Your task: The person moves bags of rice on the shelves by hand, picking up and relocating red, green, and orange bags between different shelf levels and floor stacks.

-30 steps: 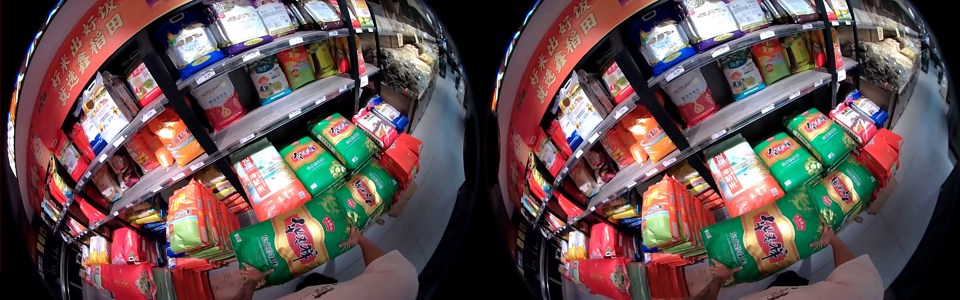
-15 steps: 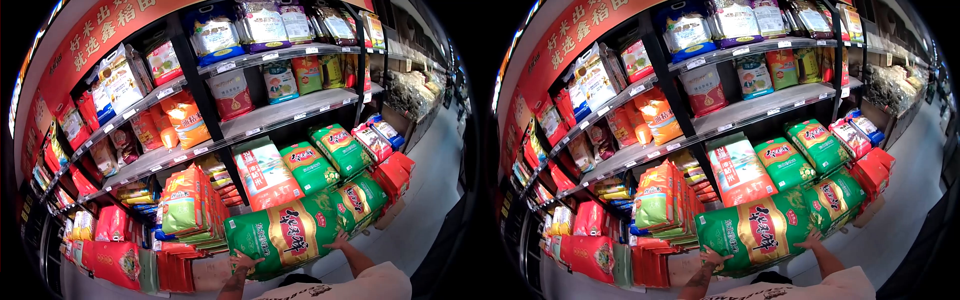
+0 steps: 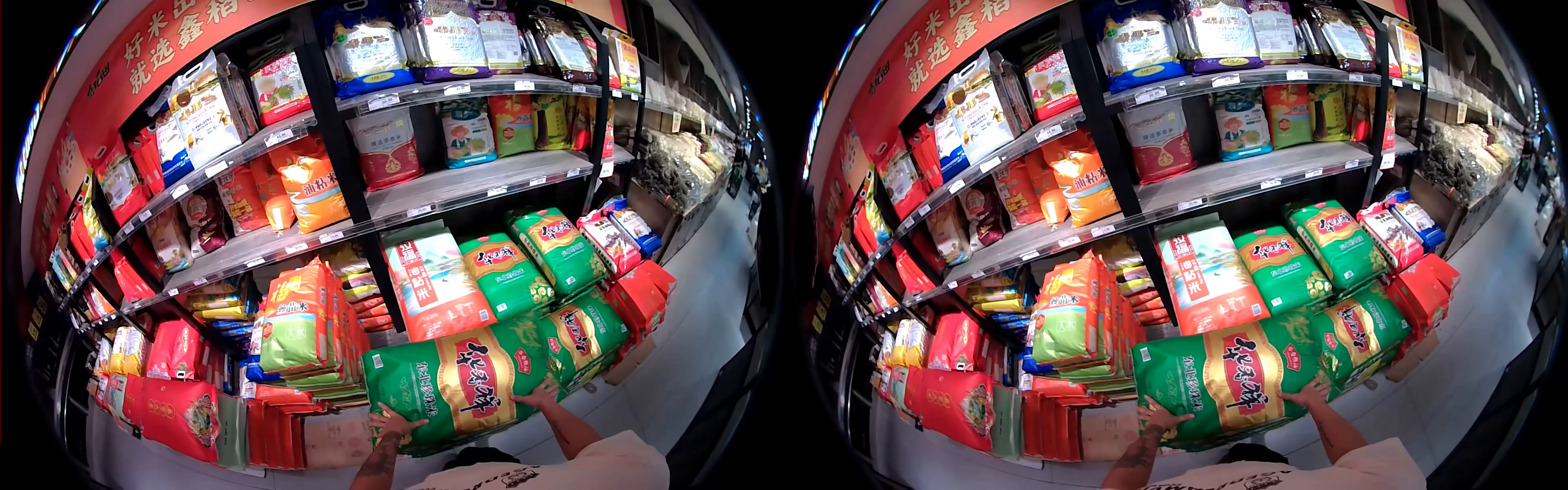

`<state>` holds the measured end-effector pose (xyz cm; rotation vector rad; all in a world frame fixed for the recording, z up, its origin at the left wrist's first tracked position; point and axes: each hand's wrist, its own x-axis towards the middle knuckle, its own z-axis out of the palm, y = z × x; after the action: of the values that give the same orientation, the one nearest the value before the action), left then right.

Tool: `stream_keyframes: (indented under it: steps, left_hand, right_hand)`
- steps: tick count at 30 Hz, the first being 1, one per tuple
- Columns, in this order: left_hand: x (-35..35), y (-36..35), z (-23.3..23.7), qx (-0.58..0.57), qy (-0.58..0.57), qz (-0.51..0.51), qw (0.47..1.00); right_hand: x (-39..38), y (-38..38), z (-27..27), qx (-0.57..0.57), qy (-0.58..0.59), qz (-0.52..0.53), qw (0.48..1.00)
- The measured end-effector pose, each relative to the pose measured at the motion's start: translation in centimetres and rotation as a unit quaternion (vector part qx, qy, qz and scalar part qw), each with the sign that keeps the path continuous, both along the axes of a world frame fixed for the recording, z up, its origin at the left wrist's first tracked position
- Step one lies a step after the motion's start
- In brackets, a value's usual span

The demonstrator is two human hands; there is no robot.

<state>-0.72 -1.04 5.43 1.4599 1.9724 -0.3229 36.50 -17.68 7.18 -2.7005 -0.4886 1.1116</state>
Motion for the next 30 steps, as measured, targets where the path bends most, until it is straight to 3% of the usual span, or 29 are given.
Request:
stream_keyframes:
  steps: [14,18,30]
  left_hand:
    - [-0.1,-0.1,0.0,0.005,0.016,-0.010,1.000]
    - [0.0,-0.1,0.0,0.007,0.028,-0.013,0.999]
    - [0.1,0.0,-0.1,0.012,0.001,-0.001,1.000]
  right_hand:
    - [2.2,1.1,-1.7,-0.083,0.023,0.031,0.996]
    - [1.5,1.2,1.0,-0.098,0.036,0.045,0.994]
    - [1.8,1.2,-0.1,-0.095,0.027,0.044,0.994]
